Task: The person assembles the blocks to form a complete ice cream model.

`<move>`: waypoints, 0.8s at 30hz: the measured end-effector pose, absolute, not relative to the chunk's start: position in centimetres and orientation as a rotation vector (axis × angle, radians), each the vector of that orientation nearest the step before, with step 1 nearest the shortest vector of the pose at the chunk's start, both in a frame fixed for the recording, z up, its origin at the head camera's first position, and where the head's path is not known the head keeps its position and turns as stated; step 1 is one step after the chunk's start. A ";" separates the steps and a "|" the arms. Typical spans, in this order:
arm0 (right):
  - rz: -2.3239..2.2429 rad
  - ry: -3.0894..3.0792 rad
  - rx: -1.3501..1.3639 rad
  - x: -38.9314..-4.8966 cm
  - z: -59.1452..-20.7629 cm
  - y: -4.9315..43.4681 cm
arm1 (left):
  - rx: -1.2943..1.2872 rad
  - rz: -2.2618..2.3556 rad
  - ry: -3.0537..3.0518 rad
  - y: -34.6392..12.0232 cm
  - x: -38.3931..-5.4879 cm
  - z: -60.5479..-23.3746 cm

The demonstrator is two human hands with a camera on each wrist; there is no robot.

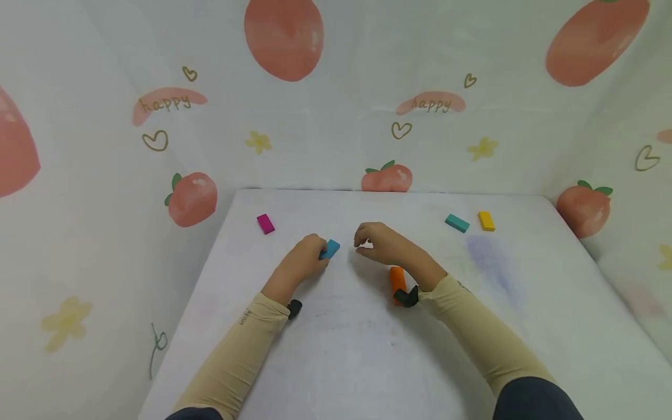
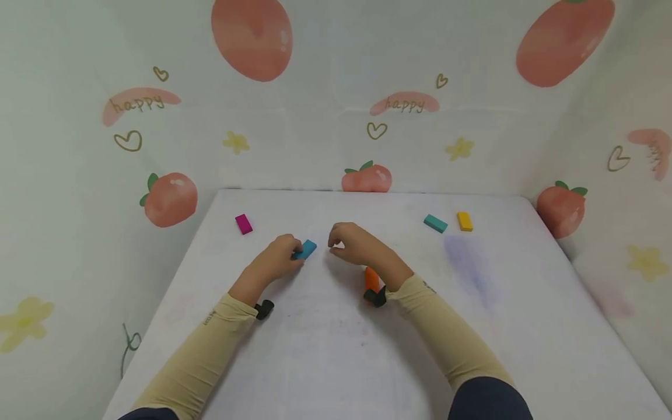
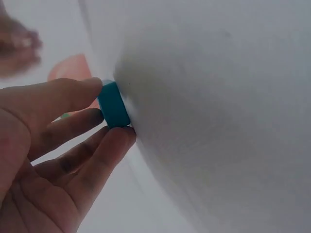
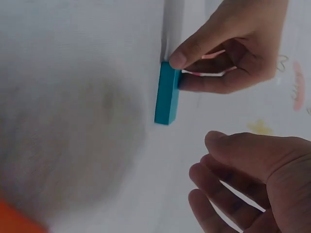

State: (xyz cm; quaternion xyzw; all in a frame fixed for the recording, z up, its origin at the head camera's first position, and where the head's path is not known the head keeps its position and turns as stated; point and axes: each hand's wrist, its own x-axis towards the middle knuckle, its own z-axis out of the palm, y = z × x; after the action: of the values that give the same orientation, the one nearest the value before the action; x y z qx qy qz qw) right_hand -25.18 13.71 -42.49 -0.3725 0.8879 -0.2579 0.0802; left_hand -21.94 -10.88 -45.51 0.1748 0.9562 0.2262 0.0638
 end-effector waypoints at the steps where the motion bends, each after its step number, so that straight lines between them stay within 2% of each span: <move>1: -0.751 2.652 -1.141 -25.7 -42.6 13.0 | 0.533 0.682 2.888 -10.8 -22.0 -45.6; 12: -0.646 2.531 -1.229 -28.9 -44.0 8.4 | 0.600 0.768 2.877 -10.8 -22.0 -45.6; 24: -0.605 2.521 -1.236 -29.6 -44.5 7.9 | 0.581 0.757 2.854 -11.0 -22.8 -45.4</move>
State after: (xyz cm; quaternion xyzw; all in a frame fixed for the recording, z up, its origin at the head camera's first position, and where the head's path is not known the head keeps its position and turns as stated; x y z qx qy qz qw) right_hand -29.64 7.86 -44.47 -0.4264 0.8698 -0.2089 0.1342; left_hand -22.81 -10.98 -45.37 0.1928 0.9463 0.2509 0.0662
